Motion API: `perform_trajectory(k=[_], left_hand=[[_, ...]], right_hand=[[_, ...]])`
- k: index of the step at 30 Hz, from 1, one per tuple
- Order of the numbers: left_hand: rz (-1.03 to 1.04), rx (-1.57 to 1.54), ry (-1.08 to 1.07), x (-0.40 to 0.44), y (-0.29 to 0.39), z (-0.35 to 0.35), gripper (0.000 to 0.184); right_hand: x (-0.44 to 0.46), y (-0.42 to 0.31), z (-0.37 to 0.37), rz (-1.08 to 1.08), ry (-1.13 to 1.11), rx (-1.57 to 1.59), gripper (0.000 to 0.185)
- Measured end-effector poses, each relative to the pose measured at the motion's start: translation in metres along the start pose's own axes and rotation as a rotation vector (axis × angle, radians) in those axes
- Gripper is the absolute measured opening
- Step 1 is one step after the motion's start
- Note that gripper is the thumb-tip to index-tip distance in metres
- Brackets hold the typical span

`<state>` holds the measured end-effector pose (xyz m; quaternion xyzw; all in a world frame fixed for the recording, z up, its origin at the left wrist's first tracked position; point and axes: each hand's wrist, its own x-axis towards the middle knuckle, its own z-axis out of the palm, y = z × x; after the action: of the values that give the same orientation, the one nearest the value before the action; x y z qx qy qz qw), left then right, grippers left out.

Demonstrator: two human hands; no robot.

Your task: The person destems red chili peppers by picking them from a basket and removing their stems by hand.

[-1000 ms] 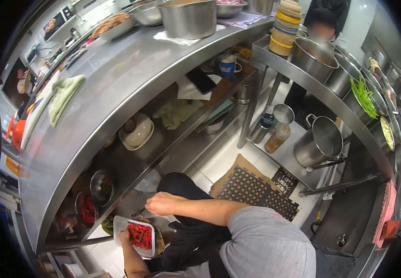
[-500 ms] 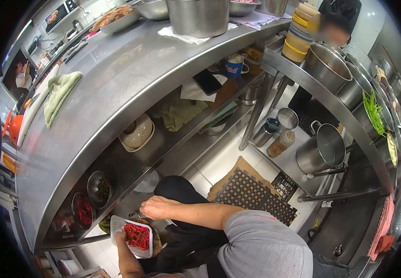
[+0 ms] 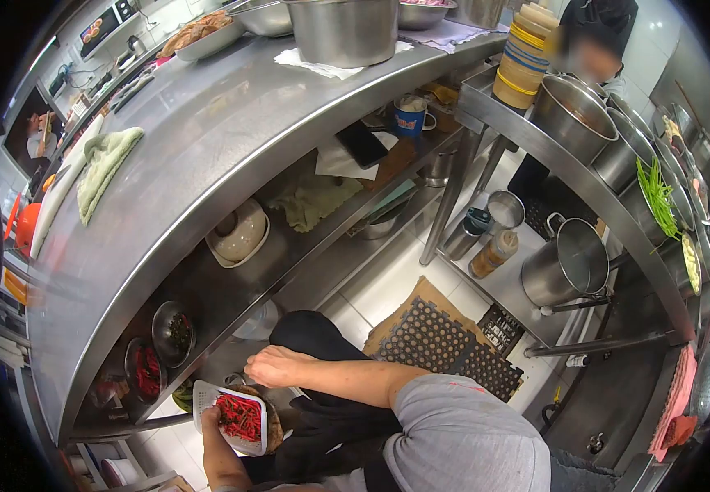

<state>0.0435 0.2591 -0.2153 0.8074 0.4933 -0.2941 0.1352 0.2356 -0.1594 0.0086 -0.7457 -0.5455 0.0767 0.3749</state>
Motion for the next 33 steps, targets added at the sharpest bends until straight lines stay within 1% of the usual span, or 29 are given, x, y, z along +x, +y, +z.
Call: perform_trajectory(k=[2,4,5,7,8,9,11,12,14,15,16,18,19,21,24,25,27,28,30,33], left_hand=[[0.194,0.246,0.043,-0.014,0.001,-0.005,0.06],[0.216,0.273,0.082,0.01,-0.004,0.015,0.058],[0.227,0.286,0.102,0.024,-0.008,0.025,0.058],[0.166,0.147,0.117,0.0,-0.003,0.013,0.054],[0.137,0.076,0.127,-0.028,0.007,-0.001,0.052],[0.134,0.077,0.119,-0.043,0.011,-0.002,0.052],[-0.08,-0.406,0.015,-0.065,0.022,-0.011,0.047],[-0.065,-0.297,-0.079,-0.072,0.027,-0.025,0.053],[-0.005,-0.21,-0.045,0.0,-0.009,0.008,0.051],[0.024,-0.165,-0.027,0.023,-0.019,0.017,0.051],[0.025,-0.165,-0.025,0.021,-0.019,0.016,0.051],[0.037,-0.162,0.062,-0.001,-0.01,0.007,0.048],[0.035,-0.161,0.063,-0.019,-0.003,-0.001,0.048],[-0.05,-0.353,0.018,-0.046,0.008,-0.013,0.048],[-0.042,-0.397,0.004,-0.052,0.01,-0.019,0.049],[-0.041,-0.397,0.003,-0.049,0.008,-0.017,0.049],[0.05,-0.496,0.043,-0.033,-0.001,-0.003,0.041],[0.051,-0.496,0.042,-0.017,-0.009,0.007,0.041],[0.096,-0.363,0.17,0.014,-0.023,0.022,0.037],[0.104,-0.391,0.118,0.024,-0.027,0.025,0.038]], right_hand=[[0.002,0.003,0.007,-0.004,0.001,0.003,0.013],[0.003,0.006,0.013,-0.061,0.056,-0.042,0.013],[0.003,0.007,0.015,-0.061,0.045,-0.04,0.013],[0.002,0.005,0.011,-0.068,0.056,-0.065,0.013],[0.002,0.004,0.008,-0.066,0.034,-0.065,0.013],[0.002,0.002,0.008,-0.061,0.028,-0.061,0.013],[0.004,0.001,0.006,-0.051,0.023,-0.07,0.013],[0.004,0.0,0.006,-0.047,0.026,-0.07,0.013],[0.006,-0.002,0.006,-0.006,-0.009,-0.028,0.011],[0.006,-0.001,0.007,-0.007,-0.007,-0.027,0.011],[0.005,-0.001,0.007,-0.03,0.009,-0.051,0.012],[0.004,0.002,0.008,-0.053,0.025,-0.075,0.013],[0.003,0.003,0.008,-0.057,0.037,-0.064,0.013],[0.004,0.004,0.01,-0.062,0.049,-0.052,0.013],[0.004,0.005,0.011,-0.059,0.045,-0.041,0.014],[0.004,0.004,0.012,-0.061,0.052,-0.05,0.014],[0.004,0.004,0.012,-0.063,0.059,-0.06,0.014],[0.005,0.004,0.011,-0.068,0.054,-0.049,0.014],[0.004,0.004,0.011,-0.071,0.047,-0.039,0.014],[0.005,0.002,0.01,-0.047,0.029,-0.051,0.014]])
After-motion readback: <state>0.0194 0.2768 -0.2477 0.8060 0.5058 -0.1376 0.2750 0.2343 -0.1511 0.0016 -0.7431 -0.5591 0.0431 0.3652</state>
